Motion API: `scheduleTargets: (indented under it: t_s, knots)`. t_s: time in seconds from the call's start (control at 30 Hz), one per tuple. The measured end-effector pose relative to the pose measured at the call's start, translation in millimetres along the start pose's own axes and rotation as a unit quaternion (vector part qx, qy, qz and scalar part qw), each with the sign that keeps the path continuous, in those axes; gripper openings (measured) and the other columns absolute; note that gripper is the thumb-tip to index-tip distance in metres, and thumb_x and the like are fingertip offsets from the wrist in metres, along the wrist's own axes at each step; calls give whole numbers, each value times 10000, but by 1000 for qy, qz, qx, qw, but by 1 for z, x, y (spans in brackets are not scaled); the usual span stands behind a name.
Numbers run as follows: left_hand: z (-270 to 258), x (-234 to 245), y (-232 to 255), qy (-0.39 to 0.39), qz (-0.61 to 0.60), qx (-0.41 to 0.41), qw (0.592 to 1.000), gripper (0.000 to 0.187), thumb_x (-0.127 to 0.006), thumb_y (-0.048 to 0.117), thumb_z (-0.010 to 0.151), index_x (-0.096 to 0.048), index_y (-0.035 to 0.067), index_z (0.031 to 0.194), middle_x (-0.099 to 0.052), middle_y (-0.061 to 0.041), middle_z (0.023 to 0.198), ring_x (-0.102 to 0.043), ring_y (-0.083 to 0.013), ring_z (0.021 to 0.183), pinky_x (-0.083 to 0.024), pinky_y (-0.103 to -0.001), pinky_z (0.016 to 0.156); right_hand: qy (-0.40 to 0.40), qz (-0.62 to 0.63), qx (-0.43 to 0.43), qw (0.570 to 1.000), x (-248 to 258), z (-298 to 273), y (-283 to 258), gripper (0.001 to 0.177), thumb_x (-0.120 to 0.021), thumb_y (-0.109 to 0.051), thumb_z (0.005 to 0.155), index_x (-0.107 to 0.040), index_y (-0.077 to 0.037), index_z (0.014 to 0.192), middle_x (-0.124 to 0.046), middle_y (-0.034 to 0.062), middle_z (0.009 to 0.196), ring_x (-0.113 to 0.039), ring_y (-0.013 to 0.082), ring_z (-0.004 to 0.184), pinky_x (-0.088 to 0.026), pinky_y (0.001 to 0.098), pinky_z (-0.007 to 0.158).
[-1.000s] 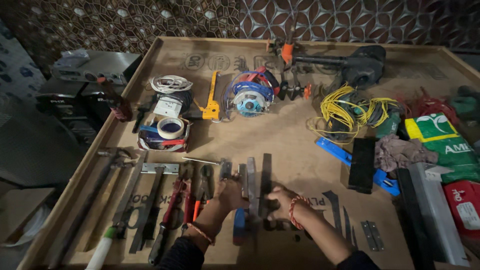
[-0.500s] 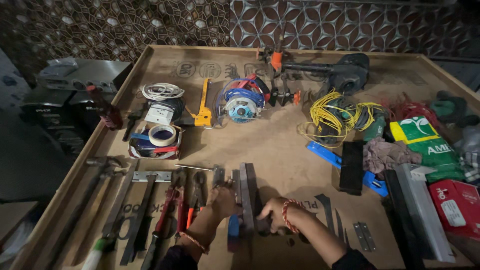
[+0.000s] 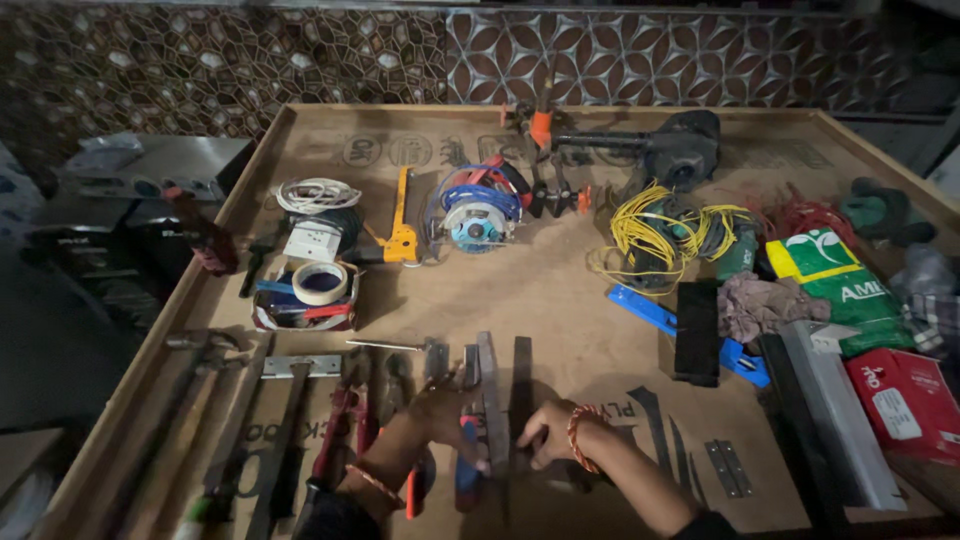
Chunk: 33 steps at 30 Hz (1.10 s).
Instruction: The person organizes a variety of tools on a wooden workbench, handling items like a blue plastic guide, files, pliers, and a large metal bracket.
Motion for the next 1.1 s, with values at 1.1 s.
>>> scheduleTargets:
  t_s: [1.1]
  knots:
    - [-2,3,1,-32,-18,20,999,1342,-881,704,412,-401,216,1567,-384,-157,1616,-309,-373,1521,-331,-509,1192,209,-66,-12,976,-20,9,-26,930,-963,-320,620,-560,-350,1457,-447,167,1543,-483,346,1394,-422,410,1127]
Point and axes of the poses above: each hand's wrist, its own z-axis towards the middle knuckle, its own x-axis out of the back of the hand, y = z × x, the point moved 9 cm from there along z, towards the middle knuckle
